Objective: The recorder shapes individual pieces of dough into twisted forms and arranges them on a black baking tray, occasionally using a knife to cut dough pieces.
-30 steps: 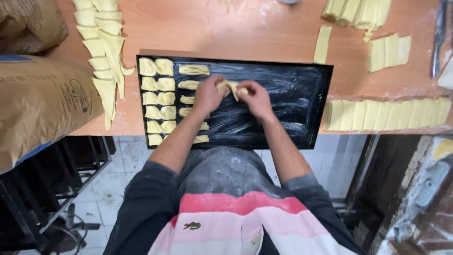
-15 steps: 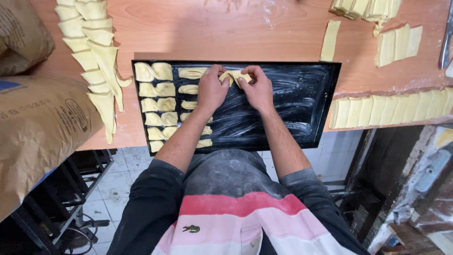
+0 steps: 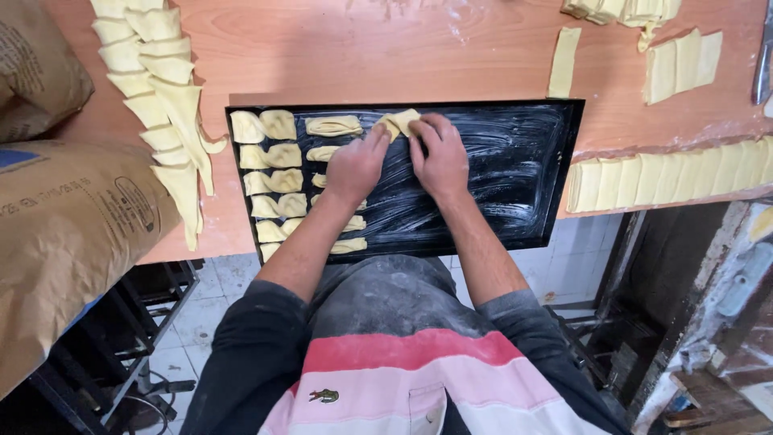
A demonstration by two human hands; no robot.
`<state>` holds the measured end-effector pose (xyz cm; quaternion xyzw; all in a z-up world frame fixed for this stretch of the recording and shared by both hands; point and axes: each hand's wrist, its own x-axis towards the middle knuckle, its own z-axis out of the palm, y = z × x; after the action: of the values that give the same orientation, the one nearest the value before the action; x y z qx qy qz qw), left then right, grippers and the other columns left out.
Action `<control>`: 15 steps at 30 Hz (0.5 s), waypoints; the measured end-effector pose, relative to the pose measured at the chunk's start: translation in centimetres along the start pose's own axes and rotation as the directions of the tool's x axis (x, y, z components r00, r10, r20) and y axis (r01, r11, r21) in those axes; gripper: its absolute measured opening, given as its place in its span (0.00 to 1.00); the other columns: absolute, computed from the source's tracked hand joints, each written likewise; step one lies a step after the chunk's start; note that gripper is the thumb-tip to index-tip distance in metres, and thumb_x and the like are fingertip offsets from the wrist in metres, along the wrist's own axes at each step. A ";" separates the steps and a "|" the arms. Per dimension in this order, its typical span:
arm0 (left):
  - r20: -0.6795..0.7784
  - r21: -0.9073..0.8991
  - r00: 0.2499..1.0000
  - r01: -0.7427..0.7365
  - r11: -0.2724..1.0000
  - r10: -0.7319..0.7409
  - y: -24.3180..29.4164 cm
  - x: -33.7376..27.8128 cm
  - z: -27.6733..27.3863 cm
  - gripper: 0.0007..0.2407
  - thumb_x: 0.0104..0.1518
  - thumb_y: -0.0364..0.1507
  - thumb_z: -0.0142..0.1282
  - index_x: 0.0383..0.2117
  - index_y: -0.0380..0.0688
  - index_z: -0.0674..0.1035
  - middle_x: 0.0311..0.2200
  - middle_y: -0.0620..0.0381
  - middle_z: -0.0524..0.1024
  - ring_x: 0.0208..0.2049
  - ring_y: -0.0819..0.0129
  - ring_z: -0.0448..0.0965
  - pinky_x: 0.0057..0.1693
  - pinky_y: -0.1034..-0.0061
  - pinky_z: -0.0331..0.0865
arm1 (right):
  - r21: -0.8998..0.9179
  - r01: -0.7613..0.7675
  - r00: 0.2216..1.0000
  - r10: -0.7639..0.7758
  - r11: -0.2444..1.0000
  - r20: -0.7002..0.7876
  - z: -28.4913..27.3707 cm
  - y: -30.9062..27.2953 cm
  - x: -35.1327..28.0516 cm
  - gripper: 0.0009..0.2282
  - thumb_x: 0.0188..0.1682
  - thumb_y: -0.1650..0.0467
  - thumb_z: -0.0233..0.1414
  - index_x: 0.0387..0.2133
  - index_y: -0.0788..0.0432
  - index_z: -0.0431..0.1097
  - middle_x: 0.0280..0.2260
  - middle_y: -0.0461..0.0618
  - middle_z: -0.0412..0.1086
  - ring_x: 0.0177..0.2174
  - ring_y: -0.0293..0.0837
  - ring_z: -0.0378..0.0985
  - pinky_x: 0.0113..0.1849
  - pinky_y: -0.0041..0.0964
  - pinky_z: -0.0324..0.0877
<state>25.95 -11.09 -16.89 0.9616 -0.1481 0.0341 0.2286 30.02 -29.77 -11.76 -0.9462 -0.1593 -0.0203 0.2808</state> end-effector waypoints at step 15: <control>0.472 0.180 0.870 0.063 0.982 -0.142 2.1 2.4 -1.9 0.24 0.55 0.24 0.49 0.62 0.45 0.69 0.64 0.55 0.68 0.30 0.55 0.85 0.34 0.60 0.78 | -0.056 0.112 0.943 -0.088 0.992 0.322 -1.8 2.3 -1.3 0.15 0.47 0.69 0.54 0.49 0.51 0.77 0.50 0.55 0.74 0.37 0.57 0.77 0.38 0.52 0.73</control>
<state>27.60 -12.63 -13.97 0.9613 -0.1458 -0.2072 0.1086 29.57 -32.98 -11.65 -0.9374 -0.2497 0.1128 0.2149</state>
